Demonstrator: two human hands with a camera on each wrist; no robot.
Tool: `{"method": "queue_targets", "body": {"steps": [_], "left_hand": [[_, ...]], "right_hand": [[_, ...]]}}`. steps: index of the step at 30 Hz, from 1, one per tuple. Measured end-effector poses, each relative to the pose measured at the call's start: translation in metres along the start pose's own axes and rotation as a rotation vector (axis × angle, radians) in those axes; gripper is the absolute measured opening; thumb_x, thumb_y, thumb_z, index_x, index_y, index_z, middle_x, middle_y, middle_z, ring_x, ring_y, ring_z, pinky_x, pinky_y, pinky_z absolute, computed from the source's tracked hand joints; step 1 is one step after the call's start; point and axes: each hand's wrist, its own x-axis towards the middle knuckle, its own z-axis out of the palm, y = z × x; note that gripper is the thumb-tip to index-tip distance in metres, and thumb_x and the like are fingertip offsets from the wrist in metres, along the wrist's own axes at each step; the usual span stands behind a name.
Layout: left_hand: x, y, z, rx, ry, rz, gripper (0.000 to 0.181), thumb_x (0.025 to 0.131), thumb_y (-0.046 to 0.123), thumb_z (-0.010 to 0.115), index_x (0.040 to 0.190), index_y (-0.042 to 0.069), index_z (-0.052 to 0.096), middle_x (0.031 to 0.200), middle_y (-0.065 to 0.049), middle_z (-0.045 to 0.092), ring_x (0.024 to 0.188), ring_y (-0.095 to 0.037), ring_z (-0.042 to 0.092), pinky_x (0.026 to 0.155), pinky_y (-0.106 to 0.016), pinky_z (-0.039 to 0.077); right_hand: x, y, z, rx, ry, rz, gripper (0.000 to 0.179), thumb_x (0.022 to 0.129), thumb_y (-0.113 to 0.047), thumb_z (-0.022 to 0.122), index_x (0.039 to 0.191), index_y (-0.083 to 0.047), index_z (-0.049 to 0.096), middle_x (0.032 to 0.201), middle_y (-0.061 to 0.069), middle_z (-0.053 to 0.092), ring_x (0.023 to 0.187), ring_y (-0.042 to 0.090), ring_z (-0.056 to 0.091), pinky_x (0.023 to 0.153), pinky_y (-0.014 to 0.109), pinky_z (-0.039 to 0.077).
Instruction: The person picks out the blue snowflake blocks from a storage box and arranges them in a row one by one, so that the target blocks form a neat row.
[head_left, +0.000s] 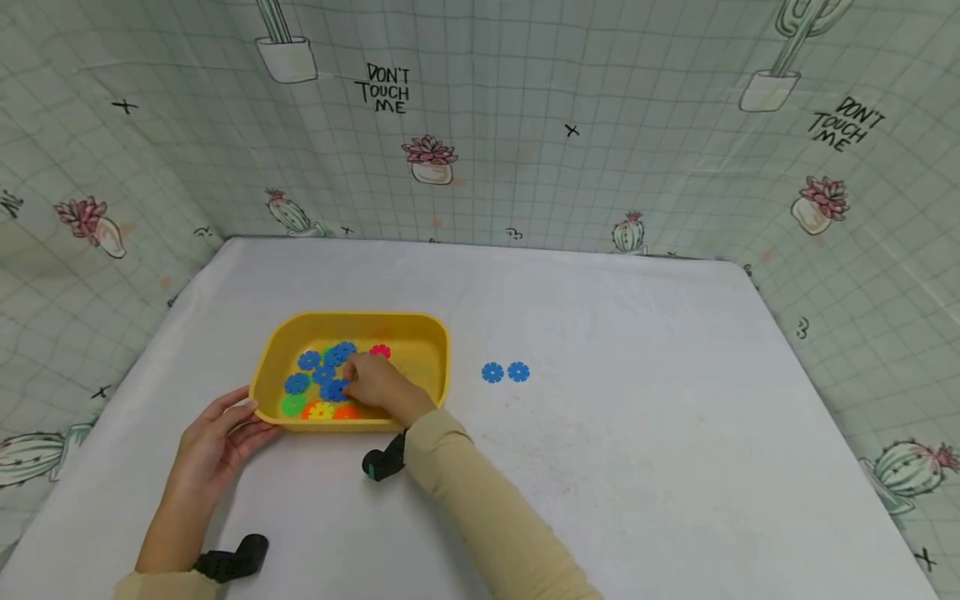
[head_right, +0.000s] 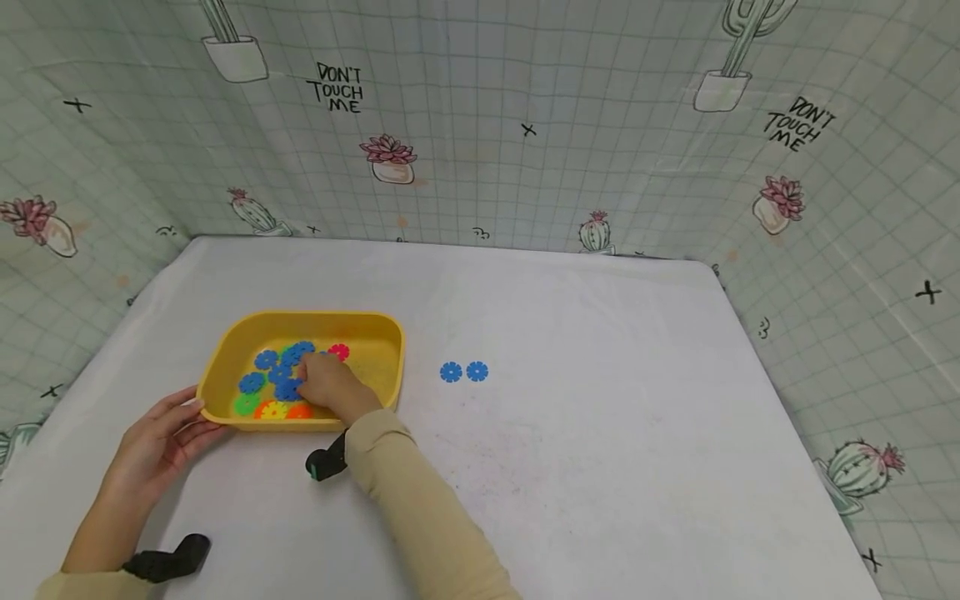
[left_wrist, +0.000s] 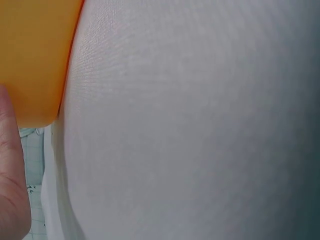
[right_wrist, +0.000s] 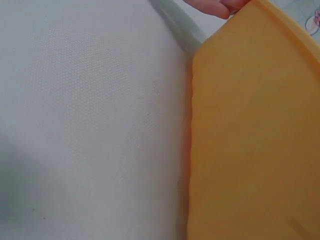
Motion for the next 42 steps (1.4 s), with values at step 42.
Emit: {"method": "queue_targets", "body": {"steps": [42], "left_hand": [[0.000,-0.001,-0.001,-0.018,-0.018,0.034,0.015,0.090,0.013,0.060,0.100,0.024,0.062,0.085,0.003,0.068,0.074,-0.014,0.067,0.070,-0.027,0.058]], "right_hand": [[-0.105,0.063,-0.051,0.474,0.430,-0.221,0.019,0.092,-0.023,0.060,0.100,-0.005,0.061,0.091,0.008,0.065,0.079,0.015,0.057,0.069,0.016,0.050]]}}
